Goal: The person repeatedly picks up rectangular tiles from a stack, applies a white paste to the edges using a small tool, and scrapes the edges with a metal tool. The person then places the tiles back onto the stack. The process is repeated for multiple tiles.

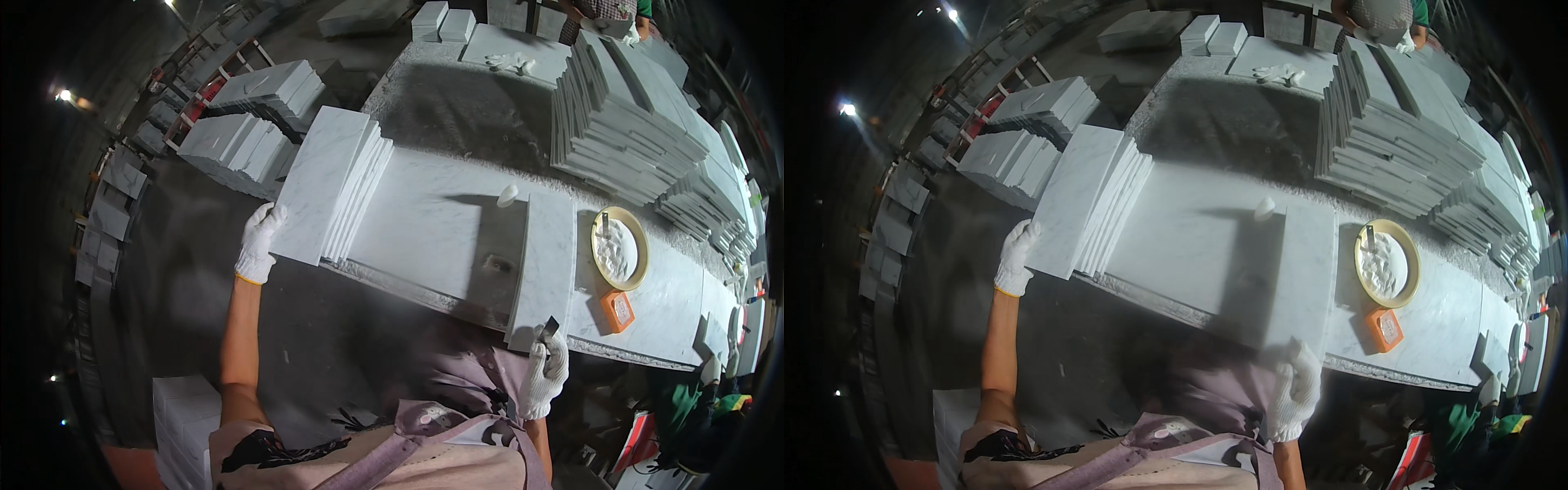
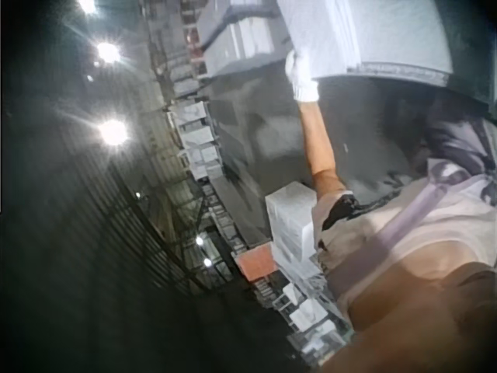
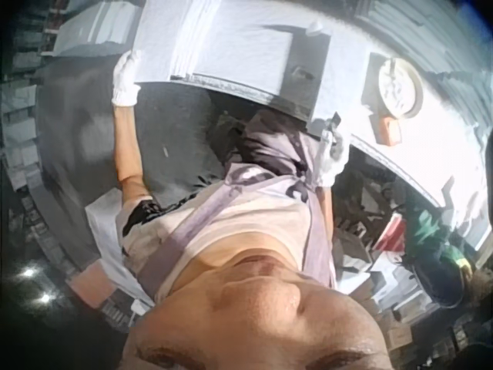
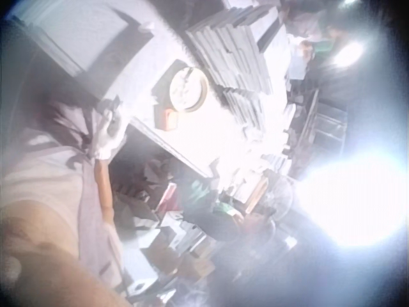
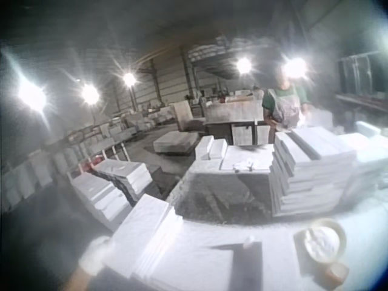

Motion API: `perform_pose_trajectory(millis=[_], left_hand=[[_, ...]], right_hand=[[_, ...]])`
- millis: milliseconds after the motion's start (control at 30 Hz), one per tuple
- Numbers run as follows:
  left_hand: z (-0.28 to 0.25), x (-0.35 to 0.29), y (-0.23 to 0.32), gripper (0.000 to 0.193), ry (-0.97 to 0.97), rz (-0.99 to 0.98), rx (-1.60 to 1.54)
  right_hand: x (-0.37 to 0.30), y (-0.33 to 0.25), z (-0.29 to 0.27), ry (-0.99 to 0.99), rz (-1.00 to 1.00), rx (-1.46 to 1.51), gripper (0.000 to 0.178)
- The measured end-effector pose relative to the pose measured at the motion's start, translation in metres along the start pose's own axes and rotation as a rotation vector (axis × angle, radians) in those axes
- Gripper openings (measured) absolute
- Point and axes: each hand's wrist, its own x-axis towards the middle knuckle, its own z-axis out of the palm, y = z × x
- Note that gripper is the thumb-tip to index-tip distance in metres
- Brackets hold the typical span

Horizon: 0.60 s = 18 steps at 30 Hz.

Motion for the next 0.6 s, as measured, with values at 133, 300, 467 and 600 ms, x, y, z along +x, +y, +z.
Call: perform_pose_trajectory(millis=[133,300,467,600], left_hand=[[-0.005,0.013,-0.006,0.035,0.014,0.003,0.061],[-0.01,0.026,-0.01,0.033,-0.044,-0.024,0.031],[-0.015,0.035,-0.015,0.027,-0.053,-0.026,0.023],[-0.02,0.049,-0.021,0.026,-0.099,-0.056,-0.064]], right_hand=[[-0.001,-0.008,0.007,0.007,0.029,-0.04,0.024],[-0.001,-0.011,0.013,0.028,0.081,0.015,0.02],[0.001,-0.016,0.02,0.029,0.161,0.098,0.018],[0.003,-0.022,0.02,0.01,0.151,0.168,0.018]])
